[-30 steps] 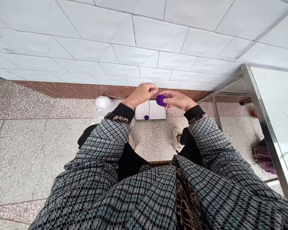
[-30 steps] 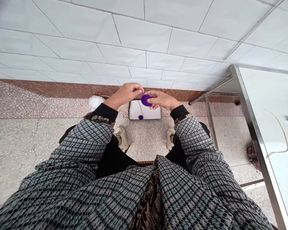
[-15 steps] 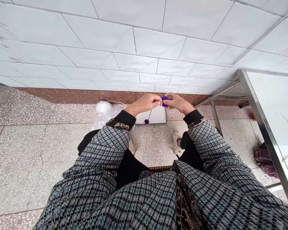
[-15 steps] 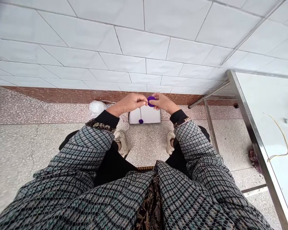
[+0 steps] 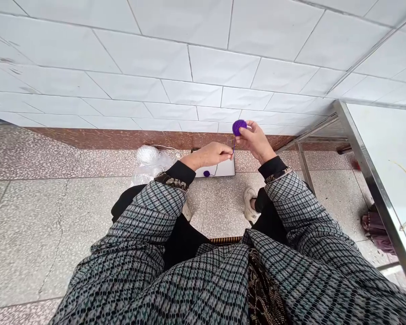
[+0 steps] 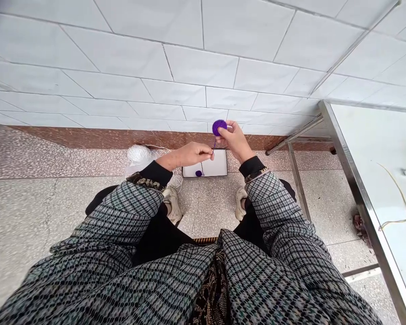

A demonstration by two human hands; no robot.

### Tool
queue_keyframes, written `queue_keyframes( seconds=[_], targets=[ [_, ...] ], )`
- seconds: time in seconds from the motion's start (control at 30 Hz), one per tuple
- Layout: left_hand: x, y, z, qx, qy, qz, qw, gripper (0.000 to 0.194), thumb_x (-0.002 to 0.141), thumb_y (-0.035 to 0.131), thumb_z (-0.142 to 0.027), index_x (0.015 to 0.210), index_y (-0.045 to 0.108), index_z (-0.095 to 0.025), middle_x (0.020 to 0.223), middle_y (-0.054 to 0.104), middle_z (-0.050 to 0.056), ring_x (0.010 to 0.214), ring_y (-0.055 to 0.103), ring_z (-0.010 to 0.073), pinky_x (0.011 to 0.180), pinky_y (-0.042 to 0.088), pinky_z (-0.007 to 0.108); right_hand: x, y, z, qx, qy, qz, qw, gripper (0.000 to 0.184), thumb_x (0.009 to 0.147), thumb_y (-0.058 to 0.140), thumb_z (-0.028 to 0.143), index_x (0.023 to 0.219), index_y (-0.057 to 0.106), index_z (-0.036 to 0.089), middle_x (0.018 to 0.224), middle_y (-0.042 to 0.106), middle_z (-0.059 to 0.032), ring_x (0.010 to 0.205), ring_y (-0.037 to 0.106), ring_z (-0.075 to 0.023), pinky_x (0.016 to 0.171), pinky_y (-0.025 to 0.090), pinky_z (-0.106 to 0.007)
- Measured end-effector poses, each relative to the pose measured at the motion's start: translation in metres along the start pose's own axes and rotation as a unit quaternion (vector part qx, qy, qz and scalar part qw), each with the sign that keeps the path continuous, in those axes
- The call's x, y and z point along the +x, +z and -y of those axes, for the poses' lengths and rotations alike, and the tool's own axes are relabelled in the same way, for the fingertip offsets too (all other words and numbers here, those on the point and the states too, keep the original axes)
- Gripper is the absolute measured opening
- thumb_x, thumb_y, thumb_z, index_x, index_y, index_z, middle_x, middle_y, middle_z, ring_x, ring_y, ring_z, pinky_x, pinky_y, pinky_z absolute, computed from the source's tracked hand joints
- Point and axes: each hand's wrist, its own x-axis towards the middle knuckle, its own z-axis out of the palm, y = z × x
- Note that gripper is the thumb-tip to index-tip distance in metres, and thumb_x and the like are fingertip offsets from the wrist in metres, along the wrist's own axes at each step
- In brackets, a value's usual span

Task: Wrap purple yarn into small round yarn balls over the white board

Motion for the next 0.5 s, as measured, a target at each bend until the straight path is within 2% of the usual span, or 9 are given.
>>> queue_keyframes(
  seconds=[0.07, 0.13, 0.2, 0.27, 0.33, 0.4, 0.5],
  targets=[
    [-0.002, -0.004, -0.001, -0.007, 0.007, -0.041, 0.999, 0.021, 0.091, 0.054, -0.024, 0.087, 0.075, -0.018, 0.089, 0.075, 0.006, 0.080, 0.063, 0.0160, 0.079, 0.046, 0.030, -0.002, -0.001, -0.002, -0.098, 0.051, 0.033, 0.993, 0.034, 0.085, 0.073, 0.008, 0.103, 0.047, 0.022, 0.081, 0.065, 0.0056, 0.057, 0.061, -0.0066, 0.056, 0.053, -0.018],
    [-0.004, -0.010, 0.001, -0.013, -0.020, -0.106, 0.994, 0.022, 0.091, 0.054, -0.022, 0.089, 0.075, -0.018, 0.092, 0.076, 0.007, 0.083, 0.064, 0.0166, 0.082, 0.048, 0.031, -0.006, -0.002, -0.002, -0.173, 0.110, 0.146, 0.968, 0.033, 0.081, 0.074, 0.004, 0.101, 0.053, 0.020, 0.080, 0.066, 0.0041, 0.057, 0.061, -0.0073, 0.053, 0.051, -0.019],
    [-0.005, -0.016, 0.006, -0.014, -0.054, -0.153, 0.987, 0.021, 0.090, 0.054, -0.021, 0.088, 0.074, -0.017, 0.092, 0.076, 0.007, 0.084, 0.064, 0.0172, 0.083, 0.049, 0.031, -0.010, -0.003, 0.000, -0.173, 0.135, 0.272, 0.937, 0.035, 0.077, 0.077, 0.005, 0.102, 0.058, 0.018, 0.084, 0.068, 0.0024, 0.059, 0.062, -0.0080, 0.054, 0.053, -0.020],
    [-0.004, -0.020, 0.011, -0.010, -0.081, -0.179, 0.981, 0.020, 0.089, 0.055, -0.021, 0.086, 0.073, -0.016, 0.088, 0.075, 0.006, 0.083, 0.064, 0.0179, 0.082, 0.048, 0.032, -0.013, -0.002, 0.002, -0.111, 0.115, 0.331, 0.930, 0.041, 0.074, 0.083, 0.012, 0.105, 0.059, 0.019, 0.092, 0.069, 0.0017, 0.064, 0.063, -0.0081, 0.058, 0.056, -0.021],
    [-0.003, -0.019, 0.014, -0.005, -0.103, -0.189, 0.976, 0.020, 0.090, 0.054, -0.022, 0.085, 0.073, -0.016, 0.084, 0.072, 0.005, 0.080, 0.062, 0.0183, 0.079, 0.047, 0.032, -0.013, -0.001, 0.005, -0.036, 0.069, 0.314, 0.946, 0.050, 0.071, 0.090, 0.024, 0.108, 0.057, 0.021, 0.097, 0.069, 0.0014, 0.069, 0.063, -0.0084, 0.062, 0.058, -0.022],
    [-0.001, -0.015, 0.012, -0.002, -0.118, -0.182, 0.976, 0.022, 0.092, 0.053, -0.022, 0.085, 0.073, -0.015, 0.080, 0.070, 0.004, 0.077, 0.060, 0.0180, 0.076, 0.045, 0.032, -0.011, -0.001, 0.006, 0.014, 0.023, 0.261, 0.965, 0.058, 0.070, 0.095, 0.035, 0.109, 0.053, 0.022, 0.099, 0.068, 0.0010, 0.073, 0.064, -0.0090, 0.067, 0.059, -0.023],
    [0.001, -0.005, 0.006, 0.000, -0.101, -0.118, 0.988, 0.022, 0.092, 0.052, -0.020, 0.084, 0.072, -0.016, 0.075, 0.067, 0.003, 0.069, 0.056, 0.0160, 0.073, 0.043, 0.031, -0.006, -0.002, 0.005, 0.029, -0.027, 0.181, 0.983, 0.063, 0.071, 0.095, 0.043, 0.110, 0.049, 0.024, 0.100, 0.066, 0.0010, 0.074, 0.065, -0.0088, 0.072, 0.060, -0.024]
  ],
)
